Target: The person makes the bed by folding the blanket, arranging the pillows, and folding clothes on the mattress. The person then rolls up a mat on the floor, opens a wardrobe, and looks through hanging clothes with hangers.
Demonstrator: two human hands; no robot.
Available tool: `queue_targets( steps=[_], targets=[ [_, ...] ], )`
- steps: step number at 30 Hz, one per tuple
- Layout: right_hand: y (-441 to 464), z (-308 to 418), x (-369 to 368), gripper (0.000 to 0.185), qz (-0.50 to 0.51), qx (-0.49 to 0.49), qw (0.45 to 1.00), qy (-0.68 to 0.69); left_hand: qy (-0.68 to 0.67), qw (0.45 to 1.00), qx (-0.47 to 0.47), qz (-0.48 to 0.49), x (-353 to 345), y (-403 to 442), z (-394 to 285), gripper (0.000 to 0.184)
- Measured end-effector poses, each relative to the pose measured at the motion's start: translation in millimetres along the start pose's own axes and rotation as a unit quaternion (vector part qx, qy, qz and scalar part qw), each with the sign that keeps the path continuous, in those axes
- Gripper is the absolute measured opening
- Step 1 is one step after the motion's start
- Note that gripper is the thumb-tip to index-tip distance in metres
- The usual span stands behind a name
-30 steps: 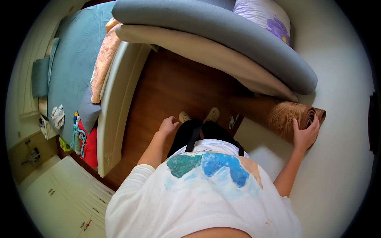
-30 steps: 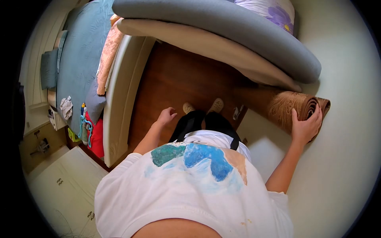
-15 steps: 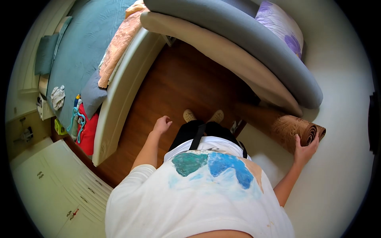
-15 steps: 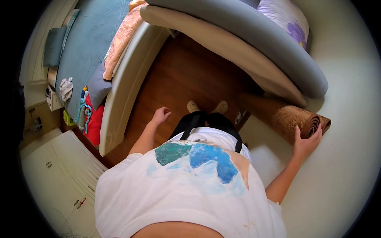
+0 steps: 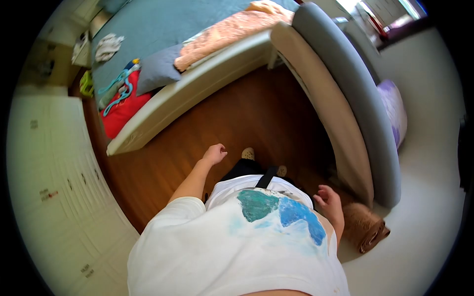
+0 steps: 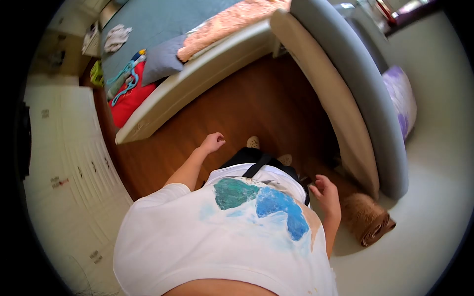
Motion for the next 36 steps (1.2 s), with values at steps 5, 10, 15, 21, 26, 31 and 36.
queue_targets(
  steps=[5, 10, 15, 21, 26, 31, 36],
  targets=[
    [34.2, 20.2, -22.1, 0.035, 0.050, 0.016, 0.992, -0.113, -0.049, 0.994, 0.085, -0.042, -10.8, -27.8, 79.7, 0.029],
    [72.4, 59.0, -36.1, 0.034, 0.070, 0.058, 0.987, -0.135, -0.071, 0.979, 0.183, -0.061, -33.7, -71.6, 136.4, 0.029],
    [114.0, 79.5, -59.7, 0.034, 0.151, 0.066, 0.969, -0.183, -0.124, 0.959, 0.251, -0.045, -54.7, -97.0, 143.2, 0.030],
    [201.2, 101.1, -81.9, 0.032, 0.246, 0.096, 0.946, -0.190, -0.189, 0.938, 0.279, -0.084, -20.5, -102.2, 101.3, 0.029],
    [290.6, 140.6, -99.7, 0.034, 0.263, 0.128, 0.926, -0.237, -0.249, 0.907, 0.290, -0.175, 20.4, -107.3, 84.7, 0.028],
    [350.2, 161.5, -134.0, 0.032, 0.317, 0.192, 0.870, -0.326, -0.280, 0.864, 0.311, -0.281, 28.9, -135.0, 68.1, 0.026],
    [369.5, 201.3, -200.2, 0.032, 0.375, 0.236, 0.820, -0.363, -0.307, 0.833, 0.345, -0.305, -38.4, -168.9, 69.3, 0.028]
  ],
)
Point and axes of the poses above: each hand's wrist, its own y-axis towards the middle knuckle, its own x-axis out of the back of the hand, z = x × y, the point moved 7 cm from there along y, towards the middle knuckle, and after that the axes turned 11 degrees about y, right-handed, at the moved point
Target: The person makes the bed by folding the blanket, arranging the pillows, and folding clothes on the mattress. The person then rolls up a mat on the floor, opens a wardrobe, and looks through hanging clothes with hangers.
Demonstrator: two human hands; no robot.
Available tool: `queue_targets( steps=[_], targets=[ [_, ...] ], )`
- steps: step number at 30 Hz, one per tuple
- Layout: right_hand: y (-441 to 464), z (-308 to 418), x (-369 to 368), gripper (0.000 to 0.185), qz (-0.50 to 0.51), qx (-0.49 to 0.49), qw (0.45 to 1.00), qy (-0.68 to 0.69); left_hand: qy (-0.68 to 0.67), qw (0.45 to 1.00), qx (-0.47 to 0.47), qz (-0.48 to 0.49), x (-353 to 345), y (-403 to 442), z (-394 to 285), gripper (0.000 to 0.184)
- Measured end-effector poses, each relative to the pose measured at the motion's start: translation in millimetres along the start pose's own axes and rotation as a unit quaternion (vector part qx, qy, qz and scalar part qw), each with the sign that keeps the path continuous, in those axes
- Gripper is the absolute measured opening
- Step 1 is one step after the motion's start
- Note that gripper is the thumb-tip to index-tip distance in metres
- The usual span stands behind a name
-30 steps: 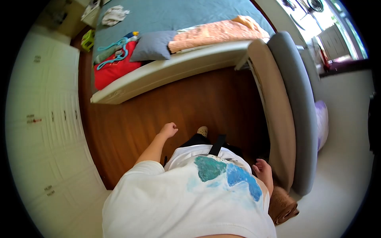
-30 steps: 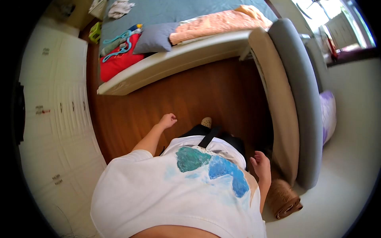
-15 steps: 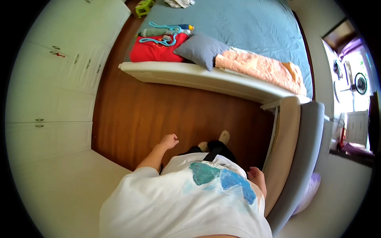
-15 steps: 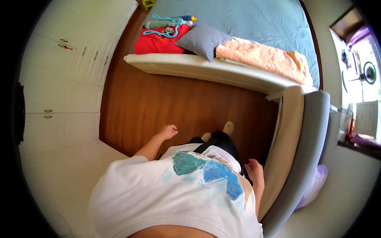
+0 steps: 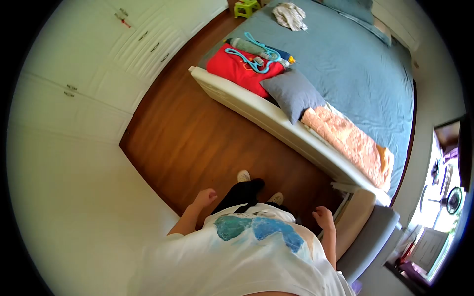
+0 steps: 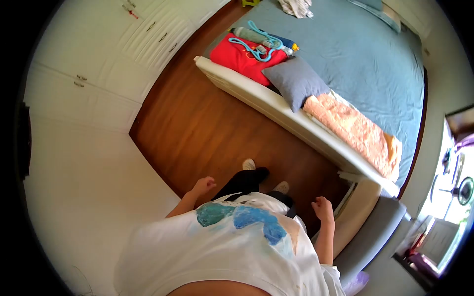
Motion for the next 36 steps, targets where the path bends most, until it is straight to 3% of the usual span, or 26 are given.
queue_targets(
  steps=[5, 9, 11, 12, 13, 14, 15, 17, 18, 25, 27, 29, 31, 32, 34, 35, 36],
  targets=[
    [58.9, 84.4, -13.7, 0.033, 0.033, 0.039, 0.999, 0.003, 0.059, 0.985, 0.146, 0.064, -25.2, -32.3, 94.7, 0.034],
    [110.3, 122.8, -51.5, 0.031, 0.050, 0.052, 0.996, -0.044, 0.024, 0.989, 0.096, 0.109, 0.2, -24.3, 116.6, 0.034],
    [125.4, 132.9, -72.5, 0.031, 0.059, 0.048, 0.997, -0.028, -0.013, 0.979, 0.202, 0.034, 2.3, -13.6, 169.2, 0.032],
    [132.9, 138.6, -85.4, 0.031, 0.099, 0.040, 0.994, -0.037, -0.015, 0.977, 0.212, 0.033, 5.1, -4.0, 187.1, 0.030],
    [144.4, 147.9, -101.0, 0.031, 0.138, 0.035, 0.989, -0.045, -0.022, 0.976, 0.216, 0.028, 13.2, 4.9, 195.9, 0.030],
    [169.5, 115.1, -115.5, 0.029, 0.124, 0.035, 0.991, -0.031, -0.026, 0.983, 0.172, -0.051, 36.5, 17.9, 194.0, 0.029],
    [179.3, 135.0, -121.2, 0.029, 0.126, 0.043, 0.990, -0.035, -0.027, 0.983, 0.127, -0.131, 61.5, 29.5, 192.0, 0.029],
    [183.5, 149.3, -127.2, 0.030, 0.136, -0.046, 0.990, -0.006, -0.063, 0.977, 0.148, -0.142, 100.0, 46.9, 192.0, 0.029],
    [186.3, 160.4, -129.0, 0.030, 0.139, -0.046, 0.989, -0.012, -0.097, 0.970, 0.166, -0.149, 113.4, 52.6, 195.8, 0.030],
    [252.4, 229.5, -139.8, 0.030, 0.152, 0.113, 0.969, -0.160, -0.134, 0.946, 0.263, -0.135, 130.2, 88.3, 247.7, 0.029],
    [256.9, 279.6, -143.4, 0.026, 0.183, -0.030, 0.976, -0.116, -0.141, 0.944, 0.274, -0.118, 121.5, 87.1, 250.9, 0.031],
    [295.9, 288.4, -152.8, 0.021, 0.167, -0.050, 0.978, -0.112, -0.140, 0.945, 0.272, -0.116, 112.1, 86.2, 258.4, 0.034],
    [337.9, 302.9, -171.8, 0.018, 0.215, -0.101, 0.965, -0.109, -0.150, 0.939, 0.296, -0.088, 100.9, 84.1, 272.2, 0.037],
    [379.4, 300.9, -189.4, 0.021, 0.263, 0.037, 0.942, -0.205, -0.149, 0.932, 0.311, -0.107, 86.0, 81.4, 285.6, 0.036],
    [439.1, 319.4, -209.5, 0.030, 0.223, 0.042, 0.954, -0.196, -0.144, 0.926, 0.328, -0.118, 81.7, 78.0, 299.6, 0.036],
    [421.6, 407.7, -209.2, 0.028, 0.224, 0.060, 0.955, -0.184, -0.110, 0.921, 0.354, -0.120, 91.7, 73.7, 299.9, 0.034],
    [460.7, 422.5, -223.8, 0.027, 0.169, 0.246, 0.931, -0.209, -0.080, 0.911, 0.383, -0.127, 103.8, 71.2, 298.5, 0.032]
  ],
)
Point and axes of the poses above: each hand's wrist, its own y-axis towards the middle knuckle, its own x-axis out of the back of the hand, z = x × y, the point moved 7 cm from there along y, towards the middle knuckle, and after that the axes turned 11 degrees about y, right-handed, at the moved point
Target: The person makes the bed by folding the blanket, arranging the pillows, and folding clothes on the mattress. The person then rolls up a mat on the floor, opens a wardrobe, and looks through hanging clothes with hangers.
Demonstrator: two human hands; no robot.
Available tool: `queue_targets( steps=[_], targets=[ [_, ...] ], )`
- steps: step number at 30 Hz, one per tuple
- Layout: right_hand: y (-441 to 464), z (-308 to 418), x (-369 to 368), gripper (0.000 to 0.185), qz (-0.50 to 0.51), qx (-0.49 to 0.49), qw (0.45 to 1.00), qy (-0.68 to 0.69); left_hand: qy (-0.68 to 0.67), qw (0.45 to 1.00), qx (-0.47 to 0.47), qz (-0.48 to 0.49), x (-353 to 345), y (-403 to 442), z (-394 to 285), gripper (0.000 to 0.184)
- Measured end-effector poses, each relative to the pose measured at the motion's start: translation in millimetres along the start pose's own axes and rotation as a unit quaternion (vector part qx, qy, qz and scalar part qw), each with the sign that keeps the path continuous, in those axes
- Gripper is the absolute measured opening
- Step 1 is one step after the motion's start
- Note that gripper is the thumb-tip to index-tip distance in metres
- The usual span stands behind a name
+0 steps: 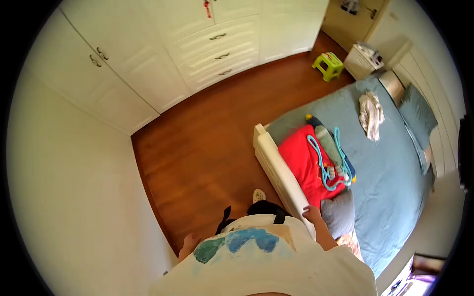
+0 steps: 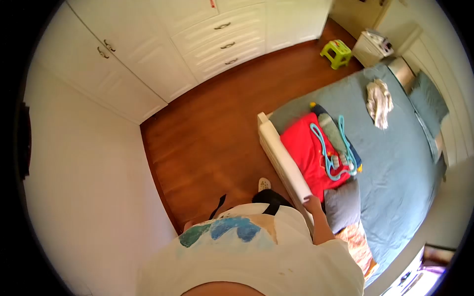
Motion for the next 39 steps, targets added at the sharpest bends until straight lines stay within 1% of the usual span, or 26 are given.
queue_targets(
  steps=[1, 2, 3, 6, 8, 9, 11, 12, 14, 15, 16, 17, 18, 19, 20, 21, 23, 25, 26, 27, 28, 30, 34, 36, 37, 39],
  targets=[
    [22.5, 36.0, 20.4, 0.023, -0.006, -0.033, 0.994, 0.109, -0.006, 1.000, 0.015, -0.004, 13.7, -0.1, -6.0, 0.032],
    [53.2, 56.4, 29.6, 0.017, -0.020, 0.005, 0.996, 0.082, -0.042, 0.999, 0.022, 0.003, 46.3, -1.7, -26.6, 0.030],
    [75.8, 83.1, 39.9, 0.013, -0.011, -0.028, 0.990, 0.138, -0.078, 0.996, 0.032, 0.008, 71.5, 1.3, -41.8, 0.029],
    [132.1, 162.8, 59.6, 0.020, 0.002, 0.033, 0.998, 0.061, -0.196, 0.973, 0.124, 0.021, 84.9, 11.6, -51.3, 0.028],
    [168.0, 170.3, 54.4, 0.028, -0.006, -0.055, 0.987, 0.153, -0.259, 0.959, 0.087, -0.072, 94.8, 18.0, -62.6, 0.026],
    [183.2, 184.5, 46.3, 0.028, 0.008, -0.042, 0.989, 0.143, -0.269, 0.954, 0.103, -0.080, 95.2, 21.4, -60.9, 0.026],
    [204.8, 207.1, 25.6, 0.033, 0.035, -0.021, 0.985, 0.167, -0.256, 0.959, 0.117, -0.003, 85.1, 32.1, -56.5, 0.028],
    [219.9, 206.6, 7.2, 0.031, 0.071, -0.005, 0.984, 0.165, -0.264, 0.956, 0.129, -0.007, 79.3, 36.5, -43.1, 0.028],
    [233.9, 220.7, -21.2, 0.027, 0.111, 0.007, 0.990, 0.086, -0.142, 0.984, 0.104, 0.040, 57.1, 52.5, -17.2, 0.032],
    [245.6, 214.3, -42.8, 0.022, 0.137, 0.034, 0.989, 0.049, -0.152, 0.982, 0.112, 0.030, 60.7, 55.1, -3.4, 0.032],
    [239.4, 226.4, -54.1, 0.017, 0.164, -0.006, 0.980, 0.112, -0.184, 0.973, 0.140, 0.023, 63.4, 55.8, 11.3, 0.031],
    [220.5, 291.0, -52.3, 0.013, 0.192, 0.054, 0.980, 0.014, -0.217, 0.961, 0.167, 0.018, 67.4, 59.0, 26.8, 0.032],
    [220.0, 304.6, -64.7, 0.016, 0.255, 0.062, 0.965, -0.011, -0.229, 0.958, 0.173, 0.017, 66.0, 68.1, 44.2, 0.032],
    [225.7, 313.7, -68.6, 0.016, 0.261, 0.064, 0.963, -0.023, -0.242, 0.940, 0.231, 0.065, 52.5, 77.0, 68.9, 0.030],
    [233.1, 317.8, -76.8, 0.016, 0.272, 0.020, 0.962, -0.009, -0.251, 0.918, 0.285, 0.112, 40.0, 86.1, 93.0, 0.029],
    [242.2, 323.2, -88.5, 0.016, 0.282, -0.022, 0.959, 0.008, -0.256, 0.915, 0.290, 0.111, 36.1, 101.9, 112.3, 0.029],
    [258.5, 347.8, -108.8, 0.017, 0.295, -0.063, 0.953, 0.020, -0.305, 0.918, 0.253, -0.014, 47.2, 134.8, 143.5, 0.026],
    [270.9, 398.9, -110.5, 0.016, 0.224, 0.019, 0.972, -0.072, -0.294, 0.908, 0.298, 0.011, 156.3, 137.2, 122.2, 0.025],
    [284.3, 407.2, -122.3, 0.019, 0.251, 0.084, 0.963, -0.043, -0.310, 0.903, 0.294, -0.032, 146.1, 158.9, 140.9, 0.020],
    [290.9, 418.9, -128.3, 0.019, 0.255, 0.083, 0.962, -0.046, -0.325, 0.897, 0.289, -0.076, 141.9, 179.7, 156.6, 0.015],
    [298.7, 431.9, -134.9, 0.018, 0.267, 0.056, 0.962, -0.012, -0.326, 0.896, 0.292, -0.074, 151.2, 189.8, 157.5, 0.015],
    [327.0, 437.5, -152.6, 0.013, 0.299, -0.013, 0.954, 0.003, -0.433, 0.854, 0.233, -0.169, 190.6, 223.7, 143.9, 0.024],
    [385.7, 472.1, -174.9, 0.010, 0.312, -0.067, 0.946, 0.064, -0.339, 0.899, 0.199, -0.191, 221.3, 267.2, 124.5, 0.021],
    [430.2, 491.7, -187.8, 0.009, 0.316, -0.055, 0.946, 0.040, -0.235, 0.955, 0.159, -0.086, 220.9, 277.2, 110.0, 0.021],
    [455.5, 513.7, -197.6, 0.008, 0.314, -0.040, 0.948, 0.018, -0.388, 0.898, 0.181, -0.099, 199.3, 278.3, 116.9, 0.021],
    [493.8, 571.5, -209.3, 0.007, 0.298, -0.053, 0.951, 0.056, -0.494, 0.819, 0.280, -0.088, 189.2, 269.2, 120.7, 0.021]
  ],
)
Point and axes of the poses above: each hand's wrist, its own y-axis towards the middle knuckle, its own x-axis out of the back of the hand, z = x × y, the point moved 7 cm from there along y, towards the middle knuckle, and after that the axes turned 11 degrees about y, right-handed, at the moved point
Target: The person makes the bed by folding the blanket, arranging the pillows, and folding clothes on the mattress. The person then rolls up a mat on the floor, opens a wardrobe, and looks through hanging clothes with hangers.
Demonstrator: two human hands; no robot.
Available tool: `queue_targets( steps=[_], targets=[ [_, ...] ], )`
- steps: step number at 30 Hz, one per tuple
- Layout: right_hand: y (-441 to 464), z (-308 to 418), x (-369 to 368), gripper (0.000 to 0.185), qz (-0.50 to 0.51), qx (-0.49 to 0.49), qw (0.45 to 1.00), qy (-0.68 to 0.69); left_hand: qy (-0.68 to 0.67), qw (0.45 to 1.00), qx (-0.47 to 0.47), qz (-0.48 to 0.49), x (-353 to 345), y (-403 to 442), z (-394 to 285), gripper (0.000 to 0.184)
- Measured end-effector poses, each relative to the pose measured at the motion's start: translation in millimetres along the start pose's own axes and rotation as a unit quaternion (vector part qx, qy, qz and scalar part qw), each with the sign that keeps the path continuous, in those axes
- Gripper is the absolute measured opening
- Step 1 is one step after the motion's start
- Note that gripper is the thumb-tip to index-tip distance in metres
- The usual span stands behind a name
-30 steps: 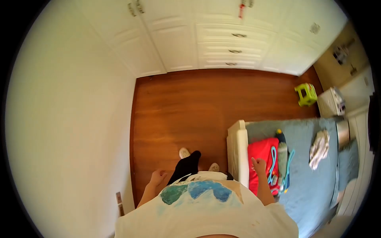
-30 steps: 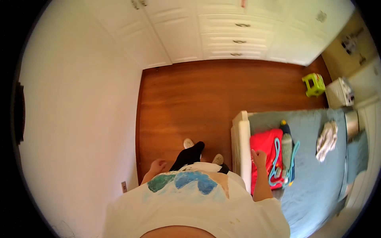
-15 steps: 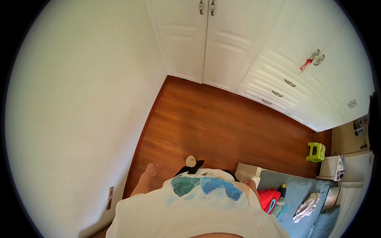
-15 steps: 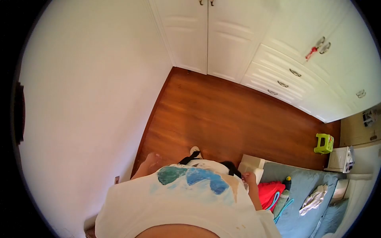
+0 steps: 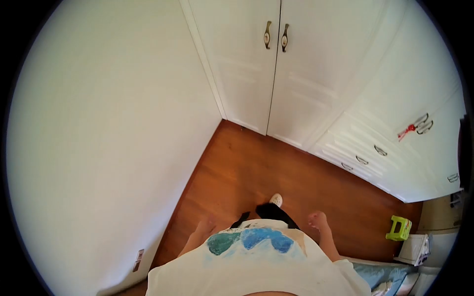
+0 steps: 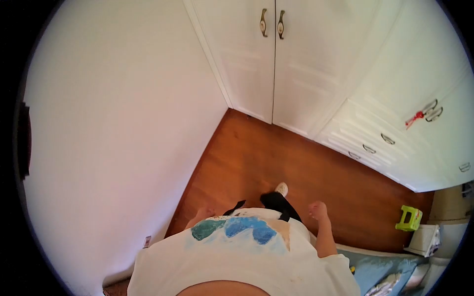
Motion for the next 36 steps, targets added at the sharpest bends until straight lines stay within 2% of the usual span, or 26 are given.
queue_targets(
  steps=[1, 2, 3, 4, 6, 7, 8, 10, 12, 17, 19, 21, 22, 24, 25, 27, 28, 30, 33, 36],
  targets=[
    [26.7, 20.8, 5.2, 0.008, 0.035, 0.019, 0.998, 0.052, 0.057, 0.998, 0.038, -0.013, 6.7, -11.8, -3.4, 0.021],
    [31.5, 64.6, 1.4, 0.009, 0.039, 0.070, 0.997, 0.011, 0.112, 0.990, 0.078, -0.023, 14.2, -25.4, -9.3, 0.021],
    [32.7, 111.4, -3.7, 0.010, 0.038, 0.122, 0.991, -0.030, 0.177, 0.981, 0.072, -0.011, 19.8, -25.4, -12.8, 0.020],
    [9.5, 184.5, -12.6, 0.011, 0.002, 0.208, 0.965, -0.162, 0.176, 0.982, 0.074, -0.018, 31.6, -25.5, -28.5, 0.020],
    [70.8, 230.5, -11.7, 0.014, -0.002, 0.398, 0.889, -0.226, 0.220, 0.969, 0.114, 0.016, 43.1, -33.5, -53.3, 0.019],
    [95.6, 252.7, -14.1, 0.015, 0.024, 0.401, 0.897, -0.182, 0.215, 0.969, 0.119, 0.014, 42.4, -25.9, -60.3, 0.019],
    [115.6, 278.1, -19.4, 0.015, 0.051, 0.401, 0.904, -0.138, 0.232, 0.969, 0.086, -0.006, 44.1, -17.0, -69.8, 0.020],
    [105.1, 348.9, -34.0, 0.015, 0.064, 0.365, 0.921, -0.122, 0.247, 0.967, 0.058, -0.025, 50.7, -11.9, -101.8, 0.021],
    [95.6, 409.0, -50.4, 0.014, 0.081, 0.409, 0.905, -0.084, 0.152, 0.984, -0.042, -0.084, 54.9, -22.0, -167.6, 0.022],
    [68.9, 520.5, -87.4, 0.020, 0.099, 0.461, 0.879, -0.074, 0.129, 0.991, -0.020, -0.012, 39.5, 48.3, -122.1, 0.024],
    [52.3, 558.1, -94.8, 0.025, 0.057, 0.508, 0.855, -0.085, 0.140, 0.990, -0.032, 0.005, 52.2, 65.1, -120.8, 0.024],
    [33.5, 588.1, -103.3, 0.029, 0.036, 0.524, 0.848, -0.072, 0.126, 0.991, 0.028, 0.042, 70.5, 78.3, -120.8, 0.024],
    [25.0, 603.5, -107.2, 0.032, 0.024, 0.540, 0.839, -0.055, 0.122, 0.991, 0.021, 0.045, 78.9, 93.4, -116.0, 0.024],
    [24.0, 631.1, -114.9, 0.037, 0.017, 0.543, 0.839, -0.044, 0.267, 0.957, 0.070, 0.088, 96.3, 126.0, -90.4, 0.023],
    [23.6, 645.8, -114.6, 0.037, -0.011, 0.556, 0.831, -0.015, 0.263, 0.958, 0.066, 0.091, 104.6, 134.7, -86.0, 0.023],
    [27.3, 668.9, -117.3, 0.035, -0.057, 0.552, 0.830, 0.047, 0.180, 0.982, 0.061, 0.005, 128.5, 149.8, -80.0, 0.025],
    [24.9, 678.4, -125.8, 0.035, -0.058, 0.553, 0.830, 0.043, 0.177, 0.982, 0.059, 0.008, 134.3, 159.1, -75.3, 0.025],
    [31.8, 689.3, -144.3, 0.027, 0.015, 0.497, 0.858, 0.128, 0.206, 0.978, 0.020, -0.001, 144.7, 179.1, -72.9, 0.027],
    [45.2, 689.1, -153.4, 0.022, -0.010, 0.469, 0.863, 0.189, 0.221, 0.974, -0.036, -0.017, 157.1, 193.2, -70.6, 0.028],
    [51.6, 681.7, -156.7, 0.027, -0.045, 0.440, 0.873, 0.205, 0.232, 0.972, -0.011, 0.042, 158.3, 216.0, -52.3, 0.029]
  ],
)
Point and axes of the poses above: each hand's wrist, its own y-axis towards the middle knuckle, its own x-axis out of the back of the hand, z = x × y, the point moved 7 cm from there along y, towards the middle knuckle, and after that the axes turned 11 degrees about y, right-handed, at the moved point
